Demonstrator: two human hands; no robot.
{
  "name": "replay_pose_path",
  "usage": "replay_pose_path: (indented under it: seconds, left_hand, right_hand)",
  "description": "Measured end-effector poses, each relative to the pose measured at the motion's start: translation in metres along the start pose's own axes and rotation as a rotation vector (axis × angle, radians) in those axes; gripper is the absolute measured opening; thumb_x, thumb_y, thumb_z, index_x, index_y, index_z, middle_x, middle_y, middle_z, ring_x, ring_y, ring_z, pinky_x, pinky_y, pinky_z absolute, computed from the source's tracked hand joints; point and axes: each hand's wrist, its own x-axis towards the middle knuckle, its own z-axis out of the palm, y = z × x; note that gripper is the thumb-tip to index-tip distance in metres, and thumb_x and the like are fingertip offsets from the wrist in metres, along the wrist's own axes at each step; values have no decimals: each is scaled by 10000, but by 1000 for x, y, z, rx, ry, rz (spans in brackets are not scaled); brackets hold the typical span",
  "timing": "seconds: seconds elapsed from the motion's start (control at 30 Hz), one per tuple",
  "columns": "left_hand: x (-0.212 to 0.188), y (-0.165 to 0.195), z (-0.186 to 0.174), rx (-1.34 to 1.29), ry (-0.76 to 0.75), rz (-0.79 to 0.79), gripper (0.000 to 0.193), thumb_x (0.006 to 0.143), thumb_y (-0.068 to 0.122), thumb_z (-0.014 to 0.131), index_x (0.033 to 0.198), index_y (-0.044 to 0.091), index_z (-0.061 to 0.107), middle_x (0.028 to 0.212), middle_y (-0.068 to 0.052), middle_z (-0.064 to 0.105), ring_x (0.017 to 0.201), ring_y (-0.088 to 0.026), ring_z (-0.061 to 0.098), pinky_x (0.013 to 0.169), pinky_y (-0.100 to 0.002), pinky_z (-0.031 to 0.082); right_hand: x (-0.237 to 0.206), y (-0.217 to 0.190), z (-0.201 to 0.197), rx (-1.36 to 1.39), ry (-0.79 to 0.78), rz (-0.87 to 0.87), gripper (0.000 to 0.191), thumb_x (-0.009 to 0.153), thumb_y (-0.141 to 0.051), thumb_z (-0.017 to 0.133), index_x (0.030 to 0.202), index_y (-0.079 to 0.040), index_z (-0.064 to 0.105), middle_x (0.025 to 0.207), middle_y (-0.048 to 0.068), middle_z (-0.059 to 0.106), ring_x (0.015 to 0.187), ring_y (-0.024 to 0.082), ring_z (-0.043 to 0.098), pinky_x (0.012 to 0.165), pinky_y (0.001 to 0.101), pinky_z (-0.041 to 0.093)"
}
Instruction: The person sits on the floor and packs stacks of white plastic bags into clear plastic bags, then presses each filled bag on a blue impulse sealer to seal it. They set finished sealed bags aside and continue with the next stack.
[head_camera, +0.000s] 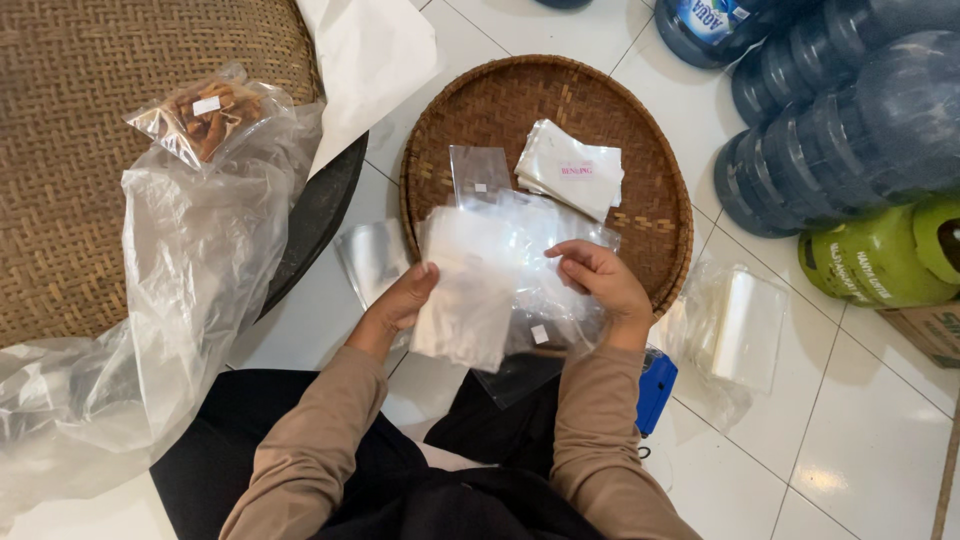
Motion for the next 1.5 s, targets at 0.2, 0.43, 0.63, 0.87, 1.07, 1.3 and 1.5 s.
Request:
replay_pose_path:
  seconds: [0.2,0.43,0.63,0.87,1.07,1.3,1.5]
  left_hand:
    - [-7,-8,14,269,-55,-128,675,851,204,814,1438,21,537,1332,-79,651,1203,-181,634,1030,-352,519]
    - [4,-10,24,284,167,-46,577,909,157,742,1427,15,532,1293,-122,667,1164,-222,639,984,-364,541]
    - [14,-8,21,58,442,270,492,1007,80,620,1470,28,462,1368,-110,597,1221,-211,597,1016,-354,514]
    - [11,-1,22,-220,502,394,541,1019,68,548,1529,89,368,1408,-110,569,1254,-237,592,1045,-389,518]
    - [8,7,25,-261,486,381,570,1013,84,543,1542,96,332,1399,-122,561,1243,-255,594,1029,-419,534]
    - [9,5,33,-170,281,404,594,1000,33,573,1554,78,362,1425,-92,564,1268,-214,576,1073,-382,504]
    - [18,-26,19,-102,414,176,540,964,16,598,1472,76,427,1312,-103,615,1164,-233,637,967,-410,557]
  right_hand:
    - [21,-6,34,-302,41,12,281,1009,-55,552,1268,-60,663,824,-21,595,751,73,497,654,230,430]
    - [47,18,48,-445,595,-331,191,1126,-13,579,1232,-46,734,1131,62,688,946,131,599,823,263,491]
    - [62,8,92,185,732,-186,536,870,54,634,1335,-114,426,932,40,579,643,127,632,584,273,557]
    - [53,-8,126,-522,500,-65,334,918,-105,756,1207,-40,602,773,74,570,652,149,543,606,304,468]
    - [44,5,93,-643,343,-118,257,987,-281,724,897,-41,700,847,68,535,762,169,520,702,320,448]
    - [54,29,45,-9,555,33,405,1011,-412,578,1273,-126,465,1051,33,664,961,149,652,769,302,533]
    - [77,56,46,-142,578,110,425,1010,-380,637,1319,-93,585,1084,120,678,994,196,595,819,355,481]
